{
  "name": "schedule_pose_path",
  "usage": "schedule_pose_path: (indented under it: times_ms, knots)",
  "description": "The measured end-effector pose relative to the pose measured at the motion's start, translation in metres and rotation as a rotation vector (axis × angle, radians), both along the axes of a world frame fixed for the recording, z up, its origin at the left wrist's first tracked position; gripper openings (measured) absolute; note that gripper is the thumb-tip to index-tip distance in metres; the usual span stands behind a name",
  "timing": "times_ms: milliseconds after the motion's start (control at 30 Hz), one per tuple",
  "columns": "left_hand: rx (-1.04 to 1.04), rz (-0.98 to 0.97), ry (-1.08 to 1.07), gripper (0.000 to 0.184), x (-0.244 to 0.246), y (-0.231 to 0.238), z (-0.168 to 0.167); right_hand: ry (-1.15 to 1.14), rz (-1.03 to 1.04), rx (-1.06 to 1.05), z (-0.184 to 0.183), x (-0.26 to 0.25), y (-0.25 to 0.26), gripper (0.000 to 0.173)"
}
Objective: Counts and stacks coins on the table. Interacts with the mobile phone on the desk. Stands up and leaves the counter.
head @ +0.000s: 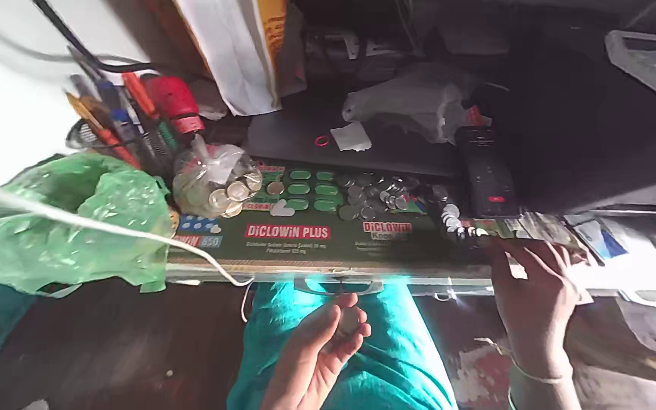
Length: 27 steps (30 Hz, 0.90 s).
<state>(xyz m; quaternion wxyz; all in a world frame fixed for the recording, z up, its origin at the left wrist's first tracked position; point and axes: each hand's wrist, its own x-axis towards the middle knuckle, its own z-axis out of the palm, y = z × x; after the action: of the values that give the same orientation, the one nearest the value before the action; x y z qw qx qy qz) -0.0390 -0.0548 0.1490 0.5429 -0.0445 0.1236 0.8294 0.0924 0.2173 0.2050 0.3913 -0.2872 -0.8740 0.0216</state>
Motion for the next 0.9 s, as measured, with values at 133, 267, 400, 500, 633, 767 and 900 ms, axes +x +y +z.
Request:
schedule_pose_path:
  times_ms: [133, 267, 400, 500, 633, 767, 900]
  knots:
    - [-0.017, 0.005, -0.034, 0.024, 0.000, 0.001, 0.001, 0.010, -0.020, 0.064, 0.002, -0.003, -0.003, 0.026]
    - [0.100, -0.039, -0.062, 0.028, -0.002, -0.002, -0.005, -0.086, -0.151, -0.030, 0.018, -0.012, 0.013, 0.039]
    - [0.070, -0.038, -0.028, 0.029, -0.003, -0.003, -0.004, -0.217, -0.329, -0.153, 0.019, -0.022, 0.041, 0.054]
    - [0.029, -0.022, -0.063, 0.027, -0.003, -0.001, -0.006, -0.227, -0.371, -0.193, 0.017, -0.027, 0.038, 0.059]
    - [0.065, -0.048, -0.063, 0.029, -0.004, 0.003, -0.010, -0.076, -0.276, -0.051, 0.013, -0.025, 0.028, 0.055]
    - [0.064, -0.045, -0.029, 0.030, -0.006, 0.007, -0.013, -0.030, 0.039, 0.006, 0.007, -0.045, -0.017, 0.043]
    - [0.047, -0.033, 0.008, 0.030, -0.006, 0.008, -0.015, -0.124, 0.359, -0.035, -0.001, -0.082, -0.056, 0.039]
